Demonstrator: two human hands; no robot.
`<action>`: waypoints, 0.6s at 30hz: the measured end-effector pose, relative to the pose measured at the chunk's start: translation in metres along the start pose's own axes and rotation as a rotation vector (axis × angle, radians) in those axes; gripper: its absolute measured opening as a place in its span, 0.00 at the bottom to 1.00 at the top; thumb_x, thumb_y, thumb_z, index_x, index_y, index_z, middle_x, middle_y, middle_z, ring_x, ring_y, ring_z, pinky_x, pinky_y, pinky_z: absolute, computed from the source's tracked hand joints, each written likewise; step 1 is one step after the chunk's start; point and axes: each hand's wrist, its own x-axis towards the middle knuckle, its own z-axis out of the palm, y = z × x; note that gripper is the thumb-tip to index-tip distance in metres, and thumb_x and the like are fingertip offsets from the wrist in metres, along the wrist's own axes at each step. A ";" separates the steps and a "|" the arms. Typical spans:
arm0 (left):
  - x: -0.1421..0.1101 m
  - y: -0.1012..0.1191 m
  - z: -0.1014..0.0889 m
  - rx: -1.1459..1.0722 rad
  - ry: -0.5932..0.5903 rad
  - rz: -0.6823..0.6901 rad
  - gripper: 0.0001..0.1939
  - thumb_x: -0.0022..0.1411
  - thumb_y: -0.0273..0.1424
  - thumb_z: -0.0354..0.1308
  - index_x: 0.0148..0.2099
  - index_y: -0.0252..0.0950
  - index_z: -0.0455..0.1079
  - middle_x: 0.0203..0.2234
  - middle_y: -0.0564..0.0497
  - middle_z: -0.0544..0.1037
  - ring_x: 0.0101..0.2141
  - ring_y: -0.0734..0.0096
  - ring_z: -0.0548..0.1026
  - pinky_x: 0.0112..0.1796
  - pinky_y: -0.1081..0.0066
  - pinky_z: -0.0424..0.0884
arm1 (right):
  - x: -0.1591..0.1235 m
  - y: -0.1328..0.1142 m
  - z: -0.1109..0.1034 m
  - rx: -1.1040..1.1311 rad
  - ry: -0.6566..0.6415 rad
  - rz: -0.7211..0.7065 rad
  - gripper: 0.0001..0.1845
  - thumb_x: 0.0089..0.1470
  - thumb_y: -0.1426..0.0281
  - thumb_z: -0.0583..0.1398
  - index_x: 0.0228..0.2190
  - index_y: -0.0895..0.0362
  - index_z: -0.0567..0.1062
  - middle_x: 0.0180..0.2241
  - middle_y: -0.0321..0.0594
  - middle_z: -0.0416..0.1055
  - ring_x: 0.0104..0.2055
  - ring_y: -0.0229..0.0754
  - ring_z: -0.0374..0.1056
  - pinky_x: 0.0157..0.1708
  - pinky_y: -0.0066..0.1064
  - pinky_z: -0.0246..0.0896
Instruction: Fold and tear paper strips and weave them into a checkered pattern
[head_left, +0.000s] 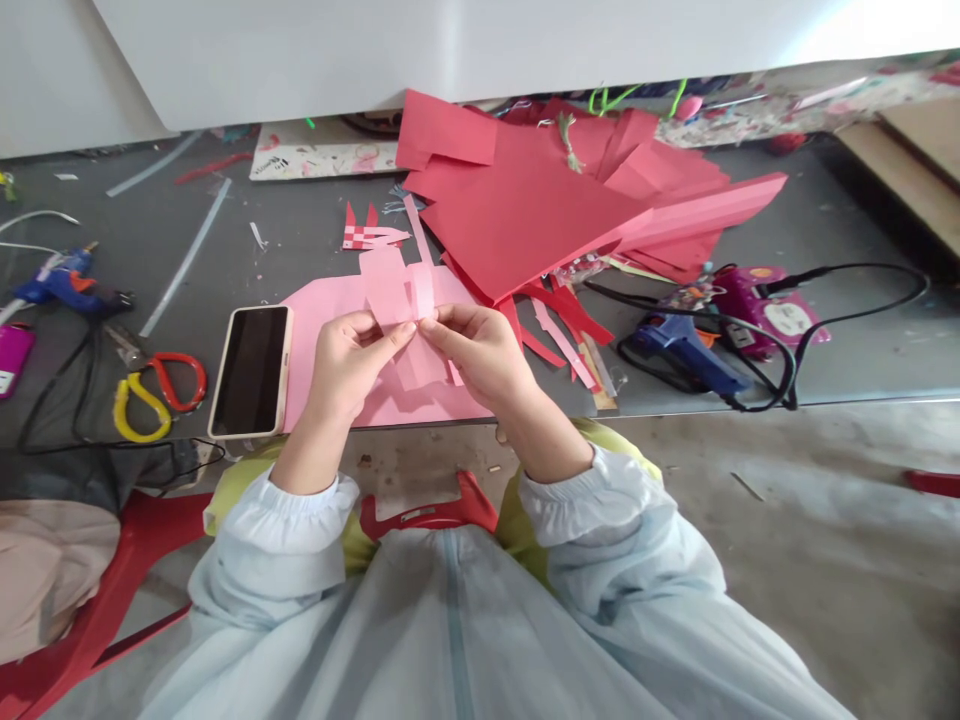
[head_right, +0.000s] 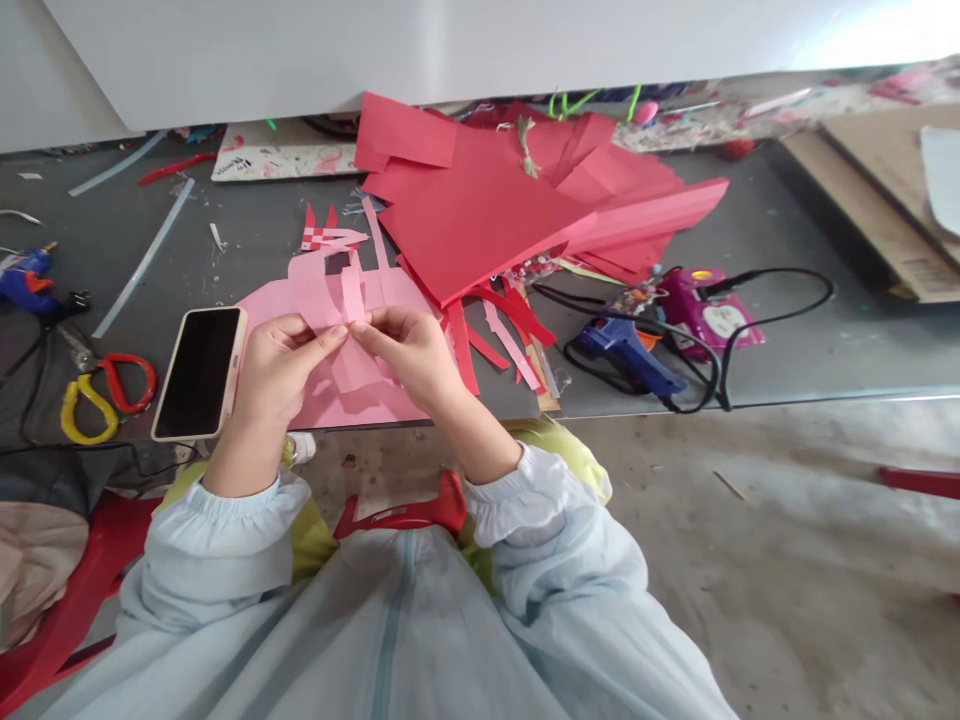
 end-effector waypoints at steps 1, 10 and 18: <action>0.000 0.001 0.001 -0.006 0.002 0.000 0.17 0.44 0.42 0.76 0.27 0.35 0.77 0.22 0.52 0.78 0.24 0.76 0.72 0.27 0.74 0.68 | 0.000 0.001 0.000 -0.008 0.003 -0.005 0.21 0.43 0.54 0.73 0.29 0.58 0.79 0.22 0.33 0.70 0.23 0.29 0.56 0.19 0.25 0.47; 0.001 0.005 -0.002 0.043 0.003 -0.052 0.22 0.41 0.44 0.78 0.22 0.35 0.71 0.19 0.54 0.73 0.24 0.76 0.69 0.25 0.73 0.64 | 0.001 -0.002 -0.004 -0.045 -0.024 0.025 0.20 0.44 0.54 0.73 0.29 0.58 0.80 0.23 0.34 0.70 0.22 0.30 0.58 0.18 0.24 0.51; 0.000 0.005 -0.004 0.050 -0.003 -0.018 0.17 0.44 0.42 0.77 0.26 0.35 0.78 0.23 0.51 0.78 0.26 0.74 0.72 0.29 0.72 0.68 | -0.001 -0.002 -0.002 -0.080 -0.030 0.026 0.20 0.45 0.54 0.72 0.29 0.58 0.79 0.18 0.31 0.67 0.17 0.29 0.55 0.13 0.25 0.49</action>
